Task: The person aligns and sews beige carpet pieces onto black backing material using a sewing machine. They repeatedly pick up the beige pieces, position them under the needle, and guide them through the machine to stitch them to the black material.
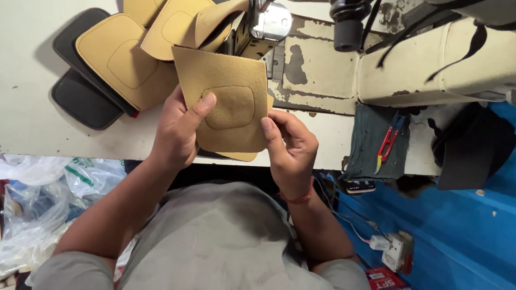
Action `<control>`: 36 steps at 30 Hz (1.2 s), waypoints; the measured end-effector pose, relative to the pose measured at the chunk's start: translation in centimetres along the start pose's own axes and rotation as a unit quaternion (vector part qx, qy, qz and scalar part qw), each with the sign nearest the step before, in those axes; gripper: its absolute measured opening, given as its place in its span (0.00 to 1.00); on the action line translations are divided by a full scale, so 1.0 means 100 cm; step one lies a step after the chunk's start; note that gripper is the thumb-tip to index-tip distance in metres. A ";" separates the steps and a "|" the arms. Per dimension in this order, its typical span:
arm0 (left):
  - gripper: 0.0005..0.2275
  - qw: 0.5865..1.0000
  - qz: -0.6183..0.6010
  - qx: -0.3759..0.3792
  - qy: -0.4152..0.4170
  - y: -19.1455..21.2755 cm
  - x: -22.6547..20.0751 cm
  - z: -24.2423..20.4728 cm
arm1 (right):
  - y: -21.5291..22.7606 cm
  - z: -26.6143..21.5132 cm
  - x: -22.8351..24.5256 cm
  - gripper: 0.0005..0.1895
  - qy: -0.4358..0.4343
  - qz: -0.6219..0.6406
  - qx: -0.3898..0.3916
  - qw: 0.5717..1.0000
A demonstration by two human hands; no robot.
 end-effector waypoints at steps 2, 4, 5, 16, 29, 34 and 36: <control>0.17 1.000 -0.010 0.001 0.003 -0.002 -0.004 0.001 | -0.003 0.003 0.011 0.08 0.014 -0.018 0.005 1.000; 0.18 1.000 -0.020 0.004 0.004 -0.004 -0.009 0.004 | -0.005 0.007 0.019 0.08 0.030 -0.037 0.011 0.999; 0.18 1.000 -0.030 0.006 0.006 -0.005 -0.012 0.005 | -0.006 0.007 0.020 0.09 0.036 -0.034 0.006 0.999; 0.16 0.999 0.034 -0.014 -0.023 -0.001 -0.020 0.009 | -0.014 0.011 0.016 0.12 0.047 -0.014 -0.017 0.999; 0.13 0.984 0.169 -0.025 -0.049 -0.004 -0.043 0.035 | -0.006 0.057 0.023 0.11 0.049 -0.062 0.105 0.991; 0.14 0.993 0.107 -0.020 -0.037 0.001 -0.044 0.049 | -0.008 0.066 0.024 0.12 0.018 0.034 0.114 0.993; 0.14 0.995 0.094 -0.003 -0.040 0.003 -0.041 0.051 | -0.003 0.064 0.049 0.07 0.110 -0.147 0.043 0.982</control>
Point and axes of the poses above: each hand's wrist, its own z-axis towards the middle knuckle, its own y-axis out of the back of the hand, x = y × z, the point moved 4 cm from there along z, towards the middle knuckle, and after that the axes turned 7 degrees about x, right-handed, at the moved point
